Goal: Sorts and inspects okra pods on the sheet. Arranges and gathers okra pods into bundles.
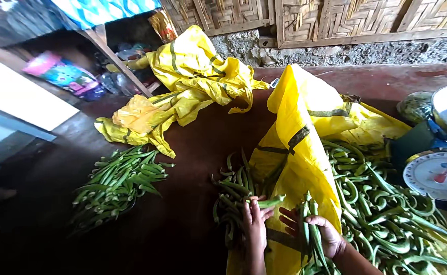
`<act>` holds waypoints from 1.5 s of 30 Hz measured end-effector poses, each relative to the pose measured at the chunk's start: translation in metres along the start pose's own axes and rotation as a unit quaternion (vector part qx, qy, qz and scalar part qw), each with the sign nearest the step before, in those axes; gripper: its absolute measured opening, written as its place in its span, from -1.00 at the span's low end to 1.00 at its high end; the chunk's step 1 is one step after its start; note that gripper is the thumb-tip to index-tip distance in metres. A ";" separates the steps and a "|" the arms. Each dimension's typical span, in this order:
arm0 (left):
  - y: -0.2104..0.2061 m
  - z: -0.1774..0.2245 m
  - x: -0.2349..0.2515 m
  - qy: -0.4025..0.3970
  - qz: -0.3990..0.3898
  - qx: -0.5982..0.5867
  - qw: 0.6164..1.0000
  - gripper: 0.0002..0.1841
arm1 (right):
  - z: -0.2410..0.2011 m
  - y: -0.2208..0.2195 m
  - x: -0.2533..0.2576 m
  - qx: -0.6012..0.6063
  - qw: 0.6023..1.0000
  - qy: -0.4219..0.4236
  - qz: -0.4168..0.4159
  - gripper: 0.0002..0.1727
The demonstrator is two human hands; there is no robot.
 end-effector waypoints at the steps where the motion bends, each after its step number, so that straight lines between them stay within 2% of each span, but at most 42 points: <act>1: -0.004 -0.001 -0.007 0.019 0.014 -0.009 1.000 -0.62 | 0.003 0.000 0.001 0.013 1.000 0.016 0.012 -0.37; 5: -0.014 -0.008 -0.034 0.077 0.011 -0.026 0.997 -0.67 | 0.005 -0.003 0.003 0.049 0.996 0.063 0.028 -0.43; 7: -0.014 -0.013 -0.044 0.073 -0.033 -0.001 0.997 -0.73 | 0.001 -0.005 0.003 0.051 0.995 0.084 0.013 -0.47; 9: -0.009 -0.016 -0.050 0.022 -0.095 0.078 0.992 -0.75 | -0.004 -0.008 0.002 0.061 0.993 0.104 0.012 -0.55; 12: -0.005 -0.015 -0.059 -0.121 -0.146 0.141 0.972 -0.80 | -0.009 -0.007 0.004 0.057 0.990 0.120 -0.040 -0.59; 15: -0.005 -0.007 -0.071 -0.240 -0.113 0.193 0.945 -0.85 | -0.005 -0.007 0.007 0.055 0.980 0.119 -0.148 -0.60; 18: -0.007 0.007 -0.080 -0.306 -0.059 0.249 0.917 -0.89 | -0.002 -0.009 0.007 0.065 0.976 0.108 -0.177 -0.58; 27: -0.005 0.020 -0.082 -0.326 -0.039 0.245 0.912 -0.91 | -0.005 -0.017 0.008 0.093 0.966 0.101 -0.220 -0.55; 29: -0.006 0.018 -0.081 -0.304 -0.071 0.244 0.918 -0.90 | -0.003 -0.015 0.008 0.080 0.967 0.099 -0.219 -0.56; 32: 0.002 0.015 -0.075 -0.229 -0.182 0.241 0.925 -0.64 | -0.004 -0.014 0.008 0.071 0.974 0.102 -0.192 -0.62; 33: 0.011 0.015 -0.069 -0.220 -0.176 0.252 0.926 -0.61 | -0.006 -0.011 0.009 0.073 0.976 0.094 -0.180 -0.61; 35: 0.040 0.009 -0.053 -0.216 -0.081 0.316 0.920 -0.60 | -0.008 -0.005 0.010 0.076 0.982 0.092 -0.144 -0.61; 36: 0.054 0.005 -0.046 -0.190 -0.029 0.372 0.908 -0.57 | -0.011 -0.003 0.010 0.071 0.984 0.097 -0.133 -0.60; 37: 0.067 -0.001 -0.039 -0.124 0.002 0.425 0.897 -0.49 | -0.014 0.000 0.010 0.067 0.984 0.103 -0.132 -0.60; 39: 0.084 -0.018 -0.030 0.068 0.006 0.505 0.860 -0.18 | -0.021 0.005 0.010 0.069 0.982 0.113 -0.135 -0.59; 40: 0.087 -0.029 -0.027 0.139 -0.008 0.528 0.838 -0.05 | -0.025 0.009 0.010 0.067 0.983 0.118 -0.125 -0.58; 41: 0.088 -0.041 -0.026 0.179 -0.023 0.543 0.820 0.05 | -0.027 0.014 0.010 0.062 0.985 0.122 -0.104 -0.56; 43: 0.084 -0.058 -0.026 0.211 -0.035 0.566 0.796 0.14 | -0.029 0.025 0.009 0.053 0.989 0.121 -0.061 -0.53; 45: 0.082 -0.068 -0.024 0.216 -0.022 0.563 0.797 0.16 | -0.027 0.036 0.008 0.043 0.992 0.113 -0.020 -0.51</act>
Point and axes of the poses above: each hand's wrist, its own x-axis towards the middle knuckle, its own y-axis out of the back of the hand, z = x × y, the point moved 4 cm from there along x, towards the middle knuckle, and after that the axes turned 6 degrees about -x, right-handed, at the moved point
